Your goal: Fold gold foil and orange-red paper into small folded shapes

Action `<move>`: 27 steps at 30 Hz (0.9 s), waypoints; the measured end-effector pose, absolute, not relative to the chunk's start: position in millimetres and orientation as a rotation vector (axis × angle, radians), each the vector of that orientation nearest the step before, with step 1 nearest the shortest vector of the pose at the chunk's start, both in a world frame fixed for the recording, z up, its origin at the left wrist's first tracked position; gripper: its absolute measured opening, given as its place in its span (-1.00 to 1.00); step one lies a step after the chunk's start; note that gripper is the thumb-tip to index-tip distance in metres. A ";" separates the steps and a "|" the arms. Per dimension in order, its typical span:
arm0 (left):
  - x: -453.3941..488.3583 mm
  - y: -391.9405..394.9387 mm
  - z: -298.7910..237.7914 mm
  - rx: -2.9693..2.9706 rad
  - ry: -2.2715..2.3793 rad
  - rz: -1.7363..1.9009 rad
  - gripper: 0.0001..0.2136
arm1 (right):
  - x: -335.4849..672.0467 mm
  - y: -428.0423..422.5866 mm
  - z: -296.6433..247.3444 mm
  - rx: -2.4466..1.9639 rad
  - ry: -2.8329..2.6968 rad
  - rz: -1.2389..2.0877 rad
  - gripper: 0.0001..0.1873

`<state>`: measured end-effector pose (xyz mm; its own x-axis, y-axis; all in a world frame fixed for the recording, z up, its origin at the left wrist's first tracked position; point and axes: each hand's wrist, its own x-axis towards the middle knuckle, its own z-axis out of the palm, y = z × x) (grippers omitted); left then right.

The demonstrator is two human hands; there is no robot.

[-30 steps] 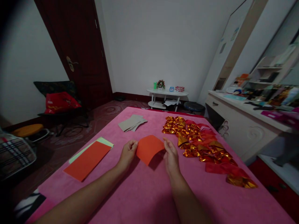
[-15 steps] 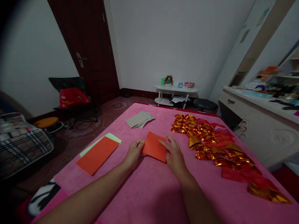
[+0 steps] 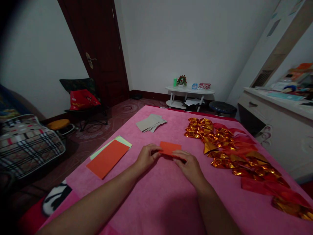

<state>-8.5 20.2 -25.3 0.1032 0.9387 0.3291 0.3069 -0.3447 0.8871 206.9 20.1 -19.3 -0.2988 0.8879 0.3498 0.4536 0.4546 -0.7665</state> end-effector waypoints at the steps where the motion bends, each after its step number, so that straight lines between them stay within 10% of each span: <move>1: -9.7 19.5 -23.0 1.805 1.279 1.210 -0.89 | 206.1 18.4 -17.1 -1.133 -1.906 0.719 -0.75; 14: -6.0 18.8 -24.6 1.960 1.392 1.058 -0.81 | 208.3 31.4 -31.9 -1.344 -1.525 0.534 -0.75; 27: 2.5 11.3 -14.5 1.460 1.043 1.240 -0.82 | 198.6 16.1 -18.8 -1.113 -1.200 1.046 -0.67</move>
<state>2.5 11.3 -14.5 0.1316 0.9695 0.2066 0.0375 -0.2131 0.9763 198.6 16.1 -18.8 0.0847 0.9843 0.1551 -0.0189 0.1572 -0.9874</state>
